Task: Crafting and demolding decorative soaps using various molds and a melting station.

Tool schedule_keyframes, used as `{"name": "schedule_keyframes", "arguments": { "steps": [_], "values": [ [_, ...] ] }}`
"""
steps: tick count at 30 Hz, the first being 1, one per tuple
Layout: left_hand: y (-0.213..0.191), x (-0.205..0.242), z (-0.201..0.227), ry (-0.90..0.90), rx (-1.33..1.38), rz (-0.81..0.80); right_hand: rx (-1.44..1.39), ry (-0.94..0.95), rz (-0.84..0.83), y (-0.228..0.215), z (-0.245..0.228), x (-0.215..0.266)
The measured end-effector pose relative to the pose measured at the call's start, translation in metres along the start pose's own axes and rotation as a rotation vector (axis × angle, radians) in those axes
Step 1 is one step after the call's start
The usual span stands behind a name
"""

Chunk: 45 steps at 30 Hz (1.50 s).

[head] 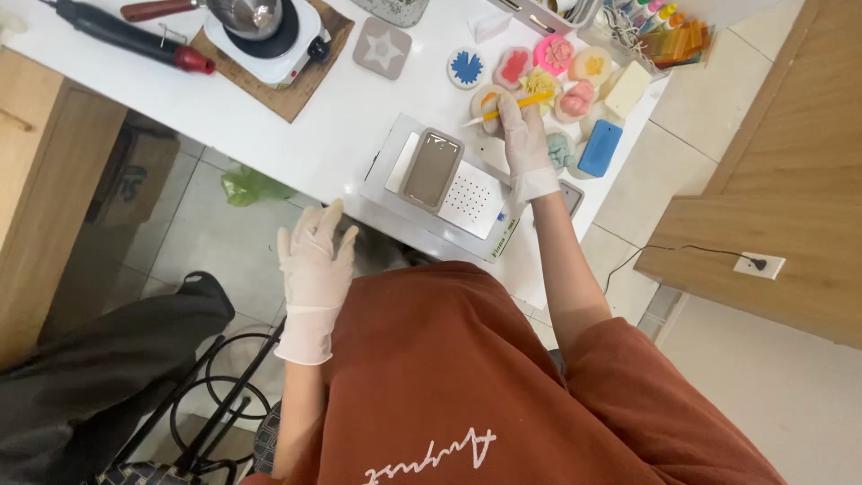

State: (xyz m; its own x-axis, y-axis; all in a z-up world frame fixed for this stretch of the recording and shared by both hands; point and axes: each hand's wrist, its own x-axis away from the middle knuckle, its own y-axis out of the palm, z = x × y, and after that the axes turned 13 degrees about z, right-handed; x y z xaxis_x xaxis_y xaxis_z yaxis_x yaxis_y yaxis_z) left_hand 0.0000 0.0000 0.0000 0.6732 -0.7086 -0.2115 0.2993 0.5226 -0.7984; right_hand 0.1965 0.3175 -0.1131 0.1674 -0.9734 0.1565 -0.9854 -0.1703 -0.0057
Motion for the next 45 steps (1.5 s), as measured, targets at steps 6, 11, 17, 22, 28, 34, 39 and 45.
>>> {"name": "schedule_keyframes", "arguments": {
  "steps": [6, 11, 17, 22, 28, 34, 39, 45],
  "values": [
    [0.005, 0.041, -0.007, -0.047, -0.06, -0.026, 0.106, -0.017, -0.254, 0.037, -0.04, -0.006],
    [0.001, 0.059, -0.003, -0.091, -0.087, 0.003, 0.105, -0.094, -0.336, 0.047, -0.036, -0.01],
    [0.0, 0.065, 0.003, -0.092, -0.099, -0.008, 0.059, -0.032, -0.354, 0.045, -0.015, -0.022],
    [-0.002, 0.067, 0.0, -0.076, -0.124, -0.005, 0.096, -0.025, -0.316, 0.039, -0.024, -0.014],
    [0.0, 0.067, -0.002, -0.065, -0.114, -0.026, 0.068, -0.03, -0.342, 0.028, -0.016, -0.017],
    [-0.002, 0.06, 0.003, -0.048, -0.087, -0.032, 0.107, -0.03, -0.315, 0.019, -0.008, -0.02],
    [-0.003, 0.056, 0.004, -0.037, -0.076, -0.035, 0.035, -0.003, -0.316, 0.012, -0.008, -0.016],
    [0.0, 0.057, 0.003, -0.041, -0.067, -0.049, 0.073, 0.031, -0.277, 0.007, -0.018, -0.008]
  ]
}}
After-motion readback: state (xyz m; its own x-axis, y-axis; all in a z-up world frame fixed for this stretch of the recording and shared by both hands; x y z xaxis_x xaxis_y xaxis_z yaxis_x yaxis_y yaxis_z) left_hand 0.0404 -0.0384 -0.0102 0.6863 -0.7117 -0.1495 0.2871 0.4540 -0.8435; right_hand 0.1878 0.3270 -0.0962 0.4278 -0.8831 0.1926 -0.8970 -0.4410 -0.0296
